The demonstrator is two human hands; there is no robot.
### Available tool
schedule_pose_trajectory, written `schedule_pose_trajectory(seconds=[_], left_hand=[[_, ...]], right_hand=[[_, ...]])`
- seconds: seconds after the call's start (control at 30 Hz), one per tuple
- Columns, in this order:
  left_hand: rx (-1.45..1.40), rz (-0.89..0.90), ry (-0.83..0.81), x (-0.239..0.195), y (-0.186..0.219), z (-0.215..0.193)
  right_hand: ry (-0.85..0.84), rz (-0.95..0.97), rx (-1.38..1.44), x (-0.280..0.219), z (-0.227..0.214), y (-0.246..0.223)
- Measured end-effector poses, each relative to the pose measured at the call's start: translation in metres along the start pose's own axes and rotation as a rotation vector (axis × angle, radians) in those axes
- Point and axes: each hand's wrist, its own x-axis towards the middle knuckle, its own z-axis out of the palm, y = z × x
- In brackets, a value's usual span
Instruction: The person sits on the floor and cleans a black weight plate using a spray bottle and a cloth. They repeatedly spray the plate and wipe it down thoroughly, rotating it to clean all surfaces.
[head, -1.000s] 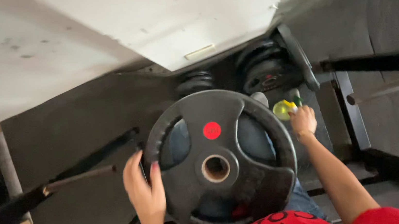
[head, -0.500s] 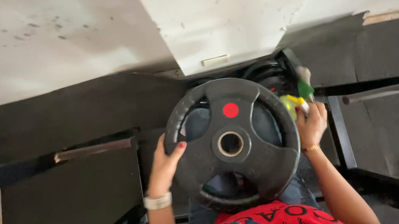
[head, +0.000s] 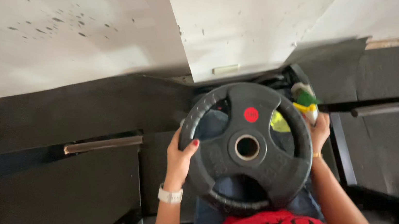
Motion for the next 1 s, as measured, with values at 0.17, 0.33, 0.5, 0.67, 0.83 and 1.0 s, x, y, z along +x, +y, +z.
schedule_pose_trajectory(seconds=[0.17, 0.33, 0.5, 0.67, 0.83, 1.0], left_hand=[[0.016, -0.031, -0.079, 0.006, 0.001, 0.013], [0.079, -0.02, -0.083, 0.031, -0.036, 0.014], [0.227, 0.21, -0.006, 0.016, -0.025, 0.011], [0.713, 0.914, 0.253, -0.031, 0.025, 0.034], [0.499, 0.972, -0.427, -0.078, 0.076, 0.094], [0.416, 1.063, -0.743, -0.093, 0.089, 0.146]], right_hand=[[0.017, 0.005, 0.044, -0.004, -0.01, 0.001], [-0.004, 0.05, 0.078, 0.017, -0.018, -0.035], [0.009, -0.094, -0.117, 0.029, -0.072, -0.022], [0.046, -0.237, -0.148, 0.047, -0.167, -0.115], [0.081, -0.222, 0.028, 0.052, -0.222, -0.207], [-0.1, -0.233, -0.021, 0.039, -0.197, -0.285]])
